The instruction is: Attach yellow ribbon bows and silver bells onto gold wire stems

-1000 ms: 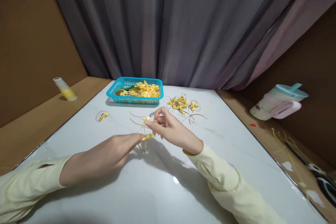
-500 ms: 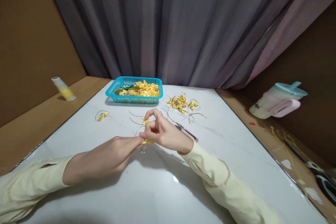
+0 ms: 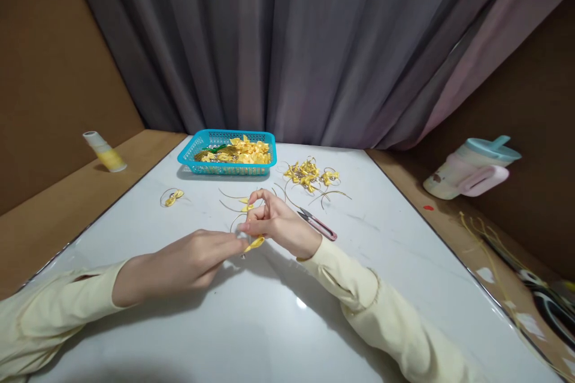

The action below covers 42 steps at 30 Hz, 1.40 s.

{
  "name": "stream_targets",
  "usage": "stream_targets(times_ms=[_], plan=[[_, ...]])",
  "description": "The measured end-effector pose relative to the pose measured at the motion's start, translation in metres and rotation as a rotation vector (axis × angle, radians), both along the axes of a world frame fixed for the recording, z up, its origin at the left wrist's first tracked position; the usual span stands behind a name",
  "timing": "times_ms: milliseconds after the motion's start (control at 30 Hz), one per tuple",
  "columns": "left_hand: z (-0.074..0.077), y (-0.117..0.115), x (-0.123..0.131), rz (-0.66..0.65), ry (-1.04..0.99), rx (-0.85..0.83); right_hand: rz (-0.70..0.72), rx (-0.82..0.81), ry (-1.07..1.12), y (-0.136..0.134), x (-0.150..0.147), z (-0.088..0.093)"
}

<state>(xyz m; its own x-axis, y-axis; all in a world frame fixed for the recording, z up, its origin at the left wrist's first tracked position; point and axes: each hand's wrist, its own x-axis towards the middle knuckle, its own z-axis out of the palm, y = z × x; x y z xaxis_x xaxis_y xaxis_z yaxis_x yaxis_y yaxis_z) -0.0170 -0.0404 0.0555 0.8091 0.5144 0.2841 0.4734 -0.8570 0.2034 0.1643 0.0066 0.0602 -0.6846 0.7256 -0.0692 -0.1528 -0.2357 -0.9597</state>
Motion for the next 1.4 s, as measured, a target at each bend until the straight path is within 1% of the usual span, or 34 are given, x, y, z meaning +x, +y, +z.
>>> stream_targets(times_ms=[67, 133, 233, 300, 333, 433, 500, 567, 633, 733, 833, 900, 1000, 1100, 1200, 1267, 1333, 1400], plan=[[-0.001, 0.000, -0.001, -0.017, 0.015, 0.027, 0.007, 0.001, 0.000, 0.000, 0.000, -0.001], [-0.003, 0.000, -0.001, -0.001, 0.010, 0.013, -0.016, 0.040, -0.010, 0.001, 0.000, -0.001], [-0.011, 0.001, 0.001, 0.116, -0.065, -0.040, -0.072, 0.113, -0.090, 0.006, 0.002, -0.001], [-0.021, 0.004, 0.004, 0.192, -0.120, -0.035, -0.065, 0.137, -0.192, 0.011, 0.004, -0.002], [-0.027, 0.005, 0.005, 0.206, -0.134, -0.015, -0.043, 0.147, -0.258, 0.013, 0.005, -0.002], [-0.047, 0.010, 0.009, 0.183, -0.138, 0.085, 0.073, 0.170, -0.434, 0.018, 0.008, -0.005], [-0.058, 0.012, 0.009, 0.149, -0.131, 0.165, 0.166, 0.137, -0.462, 0.019, 0.009, -0.008], [-0.064, 0.013, 0.009, 0.138, -0.140, 0.188, 0.216, 0.073, -0.439, 0.019, 0.007, -0.010], [-0.066, 0.013, 0.009, 0.146, -0.170, 0.156, 0.223, 0.025, -0.424, 0.017, 0.005, -0.012], [-0.066, 0.013, 0.009, 0.153, -0.220, 0.097, 0.221, 0.020, -0.438, 0.015, 0.003, -0.014], [-0.065, 0.013, 0.009, 0.144, -0.243, 0.085, 0.227, 0.090, -0.479, 0.013, 0.004, -0.016], [-0.065, 0.013, 0.009, 0.110, -0.230, 0.108, 0.253, 0.163, -0.493, 0.013, 0.005, -0.018], [-0.064, 0.012, 0.009, 0.044, -0.179, 0.125, 0.287, 0.228, -0.428, 0.013, 0.006, -0.023], [-0.064, 0.011, 0.007, 0.001, -0.158, 0.114, 0.273, 0.162, -0.298, 0.012, 0.003, -0.029], [-0.065, 0.012, 0.005, -0.032, -0.140, 0.177, 0.234, 0.038, -0.197, 0.008, -0.002, -0.034], [-0.066, 0.013, 0.004, -0.045, -0.124, 0.226, 0.188, -0.016, -0.156, 0.005, -0.006, -0.036], [-0.068, 0.014, 0.002, -0.053, -0.125, 0.247, 0.149, -0.038, -0.133, 0.002, -0.008, -0.037], [-0.069, 0.015, 0.001, -0.062, -0.154, 0.241, 0.139, -0.042, -0.128, 0.000, -0.009, -0.037]])
